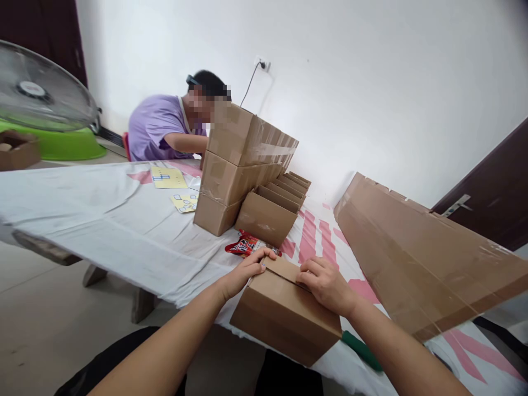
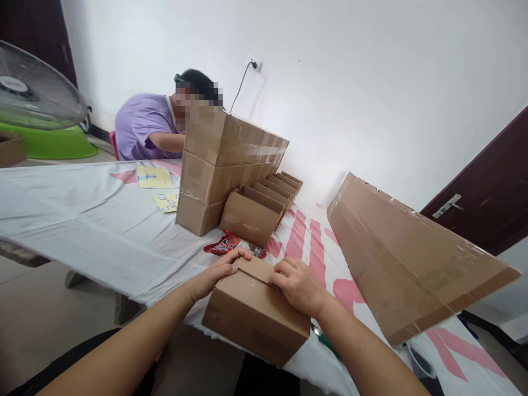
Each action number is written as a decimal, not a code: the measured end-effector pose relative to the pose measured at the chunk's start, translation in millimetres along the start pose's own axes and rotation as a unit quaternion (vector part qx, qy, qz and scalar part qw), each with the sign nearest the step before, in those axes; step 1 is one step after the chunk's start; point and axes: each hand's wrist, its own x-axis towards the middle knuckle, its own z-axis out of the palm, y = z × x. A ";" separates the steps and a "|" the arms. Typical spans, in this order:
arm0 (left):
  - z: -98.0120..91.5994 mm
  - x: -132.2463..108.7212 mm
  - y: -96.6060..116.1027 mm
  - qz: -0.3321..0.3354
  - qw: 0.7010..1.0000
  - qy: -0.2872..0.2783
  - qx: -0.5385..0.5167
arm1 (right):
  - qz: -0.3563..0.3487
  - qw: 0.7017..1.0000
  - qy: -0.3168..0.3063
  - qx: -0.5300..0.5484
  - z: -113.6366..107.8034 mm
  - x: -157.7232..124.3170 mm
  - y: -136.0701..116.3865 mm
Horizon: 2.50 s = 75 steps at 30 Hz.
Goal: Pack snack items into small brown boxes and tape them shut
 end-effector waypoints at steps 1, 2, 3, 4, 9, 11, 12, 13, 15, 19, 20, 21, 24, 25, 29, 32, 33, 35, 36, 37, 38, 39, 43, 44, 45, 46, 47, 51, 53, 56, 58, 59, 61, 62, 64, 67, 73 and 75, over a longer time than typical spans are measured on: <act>0.1 -1.1 1.8 0.000 1.000 -0.001 0.008 | 0.005 1.000 -0.005 0.001 0.9 0.4 -0.1; 0.1 -2.1 3.4 0.000 1.000 -0.003 0.015 | 0.010 1.000 -0.012 0.006 1.5 0.4 -0.5; 0.0 -3.0 4.8 0.002 1.000 -0.005 0.021 | 0.016 1.000 -0.018 0.012 1.6 0.2 -1.2; -0.3 -3.7 5.9 0.004 1.000 -0.008 0.028 | 0.020 0.999 -0.024 0.020 1.2 -0.1 -2.1; -2.8 -5.2 8.2 0.014 0.998 -0.011 0.055 | 0.039 0.996 -0.062 0.046 -9.0 2.8 -6.4; -3.3 -5.9 9.0 0.014 0.998 -0.010 0.060 | 0.050 0.994 -0.082 0.050 -14.5 4.6 -6.3; -3.3 -6.2 9.5 0.014 0.998 -0.008 0.063 | 0.054 0.993 -0.088 0.057 -16.7 4.9 -5.6; -3.2 -6.6 9.9 0.014 0.998 -0.005 0.065 | 0.058 0.992 -0.088 0.070 -18.4 4.6 -4.6; -3.2 -6.9 10.0 0.014 0.998 0.002 0.067 | 0.073 0.988 -0.078 0.113 -19.9 0.9 -1.2; -5.8 -5.0 4.9 0.010 0.999 0.011 0.047 | 0.142 0.968 -0.043 0.201 -17.1 -21.4 9.4; -7.1 -4.0 2.5 0.011 0.999 0.013 0.040 | 0.168 0.962 -0.026 0.215 -15.7 -30.0 12.3; -8.3 -2.8 0.1 0.011 0.999 0.013 0.035 | 0.198 0.954 -0.002 0.225 -14.2 -39.5 15.0; -10.2 0.2 -5.7 0.009 0.999 0.004 0.031 | 0.299 0.918 0.079 0.249 -9.7 -71.7 19.8; -9.7 0.6 -6.4 0.006 0.999 -0.002 0.031 | 0.330 0.903 0.099 0.258 -8.1 -83.3 19.7; -4.8 -0.8 -3.6 -0.001 1.000 -0.006 0.023 | 0.443 0.839 0.044 0.314 0.3 -132.1 8.9; -2.6 -1.5 -0.9 -0.010 1.000 0.002 0.028 | 0.505 0.787 -0.111 0.336 11.5 -166.2 -10.5; -2.3 -1.4 -0.7 -0.013 0.999 0.004 0.031 | 0.516 0.775 -0.147 0.333 16.3 -175.7 -18.4; -1.7 -1.0 -0.7 -0.016 0.999 0.012 0.029 | 0.532 0.766 -0.179 0.314 26.7 -190.5 -34.1; -1.2 -0.8 -0.8 -0.017 0.999 0.015 0.025 | 0.541 0.764 -0.188 0.296 31.6 -195.5 -41.1; -0.7 -0.7 -0.7 -0.018 0.999 0.017 0.023 | 0.552 0.765 -0.192 0.272 35.8 -198.9 -47.1; -0.1 -0.6 -0.6 -0.019 0.999 0.018 0.022 | 0.564 0.766 -0.190 0.242 39.0 -200.9 -51.9; 0.5 -0.6 -0.3 -0.019 0.999 0.020 0.023 | 0.576 0.768 -0.184 0.212 40.9 -201.9 -55.4; 1.2 -0.6 0.2 -0.019 0.999 0.027 0.038 | 0.603 0.774 -0.161 0.110 39.3 -202.5 -57.5; 0.8 -0.6 0.0 -0.019 0.999 0.028 0.039 | 0.601 0.777 -0.156 0.104 38.3 -203.5 -56.2; 0.4 -0.6 -0.4 -0.018 0.999 0.028 0.041 | 0.597 0.782 -0.146 0.107 37.9 -205.0 -54.9; -0.1 -0.6 -0.8 -0.016 0.999 0.028 0.042 | 0.590 0.788 -0.131 0.117 38.0 -206.8 -53.8; -0.6 -0.6 -1.2 -0.014 0.999 0.028 0.044 | 0.582 0.795 -0.113 0.132 38.6 -208.9 -53.0; -1.2 -1.1 -0.8 -0.008 0.998 0.022 0.053 | 0.550 0.815 -0.072 0.166 41.2 -214.0 -55.2; -0.6 -1.5 -0.2 -0.011 0.998 0.024 0.056 | 0.537 0.824 -0.065 0.169 40.8 -213.2 -58.4; 0.3 -1.6 -0.3 -0.019 0.998 0.034 0.047 | 0.525 0.829 -0.075 0.176 40.5 -209.1 -63.1; 0.1 -1.1 -1.3 -0.020 0.998 0.035 0.040 | 0.525 0.825 -0.094 0.185 42.0 -205.7 -64.9; -0.2 -0.9 -1.9 -0.018 0.999 0.033 0.037 | 0.527 0.822 -0.104 0.187 43.3 -204.1 -65.1; -1.0 -0.6 -2.8 -0.018 0.999 0.028 0.030 | 0.532 0.817 -0.119 0.187 45.8 -201.5 -63.9; -1.3 -0.7 -2.9 -0.019 0.999 0.025 0.027 | 0.535 0.815 -0.125 0.185 46.5 -200.6 -62.5; -1.3 -1.2 -2.3 -0.022 0.999 0.022 0.021 | 0.541 0.811 -0.132 0.179 46.6 -200.0 -58.4; 0.4 -2.2 0.0 -0.022 0.999 0.028 0.018 | 0.546 0.811 -0.124 0.168 45.2 -201.7 -52.1; 3.3 -3.6 3.4 -0.018 0.999 0.036 0.027 | 0.553 0.805 -0.105 0.186 51.1 -207.9 -51.8; 3.6 -4.4 3.5 -0.021 0.999 0.034 0.031 | 0.559 0.800 -0.098 0.195 50.7 -209.2 -52.9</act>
